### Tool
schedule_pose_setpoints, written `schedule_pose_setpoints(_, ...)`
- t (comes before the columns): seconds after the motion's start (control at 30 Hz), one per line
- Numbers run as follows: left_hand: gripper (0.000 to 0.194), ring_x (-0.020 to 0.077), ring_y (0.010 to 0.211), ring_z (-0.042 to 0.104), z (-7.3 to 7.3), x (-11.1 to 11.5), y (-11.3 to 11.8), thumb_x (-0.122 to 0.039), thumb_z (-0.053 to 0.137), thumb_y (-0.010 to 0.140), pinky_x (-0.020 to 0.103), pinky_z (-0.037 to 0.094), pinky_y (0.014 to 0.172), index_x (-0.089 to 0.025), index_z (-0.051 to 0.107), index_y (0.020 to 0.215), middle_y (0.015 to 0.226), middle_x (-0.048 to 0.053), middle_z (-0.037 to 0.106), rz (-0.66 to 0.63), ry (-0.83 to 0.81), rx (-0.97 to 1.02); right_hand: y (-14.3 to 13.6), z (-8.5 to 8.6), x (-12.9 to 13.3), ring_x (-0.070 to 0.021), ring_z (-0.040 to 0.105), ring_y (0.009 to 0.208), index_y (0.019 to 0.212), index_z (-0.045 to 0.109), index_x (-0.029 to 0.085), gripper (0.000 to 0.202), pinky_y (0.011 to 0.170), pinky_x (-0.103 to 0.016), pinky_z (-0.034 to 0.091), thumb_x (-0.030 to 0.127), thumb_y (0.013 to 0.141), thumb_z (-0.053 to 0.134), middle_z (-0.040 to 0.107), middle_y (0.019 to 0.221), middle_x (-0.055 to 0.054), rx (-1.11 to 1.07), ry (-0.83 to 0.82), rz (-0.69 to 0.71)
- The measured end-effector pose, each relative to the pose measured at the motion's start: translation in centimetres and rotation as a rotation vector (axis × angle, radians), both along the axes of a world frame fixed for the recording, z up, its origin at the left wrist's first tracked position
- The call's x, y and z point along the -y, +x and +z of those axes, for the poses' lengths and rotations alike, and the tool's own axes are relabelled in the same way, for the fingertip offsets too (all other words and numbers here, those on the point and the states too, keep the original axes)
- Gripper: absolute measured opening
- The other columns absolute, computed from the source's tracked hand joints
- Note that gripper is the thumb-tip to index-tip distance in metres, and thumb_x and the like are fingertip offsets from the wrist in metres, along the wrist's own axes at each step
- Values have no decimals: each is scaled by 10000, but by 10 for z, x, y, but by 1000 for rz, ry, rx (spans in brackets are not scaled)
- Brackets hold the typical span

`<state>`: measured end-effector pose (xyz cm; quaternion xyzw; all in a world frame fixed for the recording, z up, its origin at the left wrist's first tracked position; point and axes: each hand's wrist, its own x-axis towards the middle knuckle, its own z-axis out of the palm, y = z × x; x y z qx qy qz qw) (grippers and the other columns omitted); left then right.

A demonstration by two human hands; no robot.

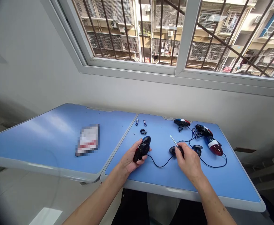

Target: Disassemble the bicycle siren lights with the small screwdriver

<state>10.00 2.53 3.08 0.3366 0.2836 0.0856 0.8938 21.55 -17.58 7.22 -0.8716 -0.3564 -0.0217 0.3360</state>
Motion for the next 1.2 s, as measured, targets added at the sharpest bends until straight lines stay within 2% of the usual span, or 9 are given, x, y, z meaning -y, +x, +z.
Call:
schedule_pose_setpoints(0.17, 297, 73, 402, 502, 12, 2, 0, -455, 522, 873, 130, 261, 263, -164, 497, 924, 782, 64, 619, 66, -35, 9, 0, -6, 32, -174, 579, 667, 950, 617, 222, 246, 575, -284, 452, 366, 895, 425, 648, 835, -52, -64, -37, 239)
schedule_pose_setpoints(0.23, 285, 66, 402, 495, 19, 3, 3, -453, 489, 892, 124, 261, 265, -170, 493, 921, 773, 50, 611, 91, -60, 24, -3, -16, 41, -165, 590, 716, 992, 622, 245, 226, 614, -279, 467, 328, 911, 427, 636, 907, -46, -41, -109, 311)
schedule_pose_setpoints(0.33, 285, 55, 396, 480, 21, 4, 8, -444, 406, 932, 115, 257, 275, -170, 479, 903, 734, 33, 602, 112, -98, 51, -7, -39, 45, -166, 596, 809, 1061, 614, 264, 233, 663, -276, 479, 289, 922, 429, 616, 959, -44, 76, -186, 309)
schedule_pose_setpoints(0.47, 282, 68, 406, 488, 4, -2, 17, -452, 400, 930, 128, 276, 278, -178, 467, 931, 737, 39, 613, 92, -123, 82, -8, -70, 37, -192, 583, 876, 1092, 605, 231, 249, 668, -280, 483, 267, 921, 428, 609, 952, -66, 272, -228, 228)
schedule_pose_setpoints(0.57, 283, 80, 429, 507, -11, -9, 19, -454, 426, 916, 143, 300, 275, -180, 477, 964, 788, 53, 629, 47, -132, 123, -7, -83, 29, -202, 574, 885, 1105, 594, 209, 245, 693, -287, 482, 253, 909, 453, 610, 944, -76, 337, -208, 185)
schedule_pose_setpoints(0.73, 268, 82, 443, 504, -17, -14, 16, -429, 419, 928, 141, 315, 285, -173, 489, 960, 796, 64, 633, 56, -113, 128, -8, -83, 24, -190, 574, 854, 1075, 600, 202, 222, 693, -281, 478, 254, 908, 464, 610, 937, -72, 304, -173, 182)
schedule_pose_setpoints(0.93, 270, 97, 455, 503, -25, -20, 19, -401, 429, 919, 155, 330, 274, -151, 510, 979, 848, 98, 631, 5, -78, 146, -8, -83, 23, -195, 564, 907, 1100, 593, 239, 228, 768, -292, 461, 264, 887, 514, 607, 967, -58, 221, -155, 157)
schedule_pose_setpoints(1.0, 245, 94, 453, 495, -19, -18, 18, -358, 405, 931, 149, 321, 271, -145, 510, 991, 859, 108, 629, 25, -50, 148, -9, -79, 21, -190, 569, 895, 1101, 596, 237, 230, 754, -285, 459, 275, 888, 518, 611, 962, -52, 205, -163, 169)
schedule_pose_setpoints(1.2, 207, 93, 399, 468, 19, -3, 10, -270, 347, 943, 148, 296, 259, -144, 510, 960, 768, 99, 628, 83, 23, 47, -16, -61, 14, -180, 583, 859, 1054, 620, 211, 201, 711, -272, 450, 258, 884, 524, 630, 938, -48, 185, -172, 167)
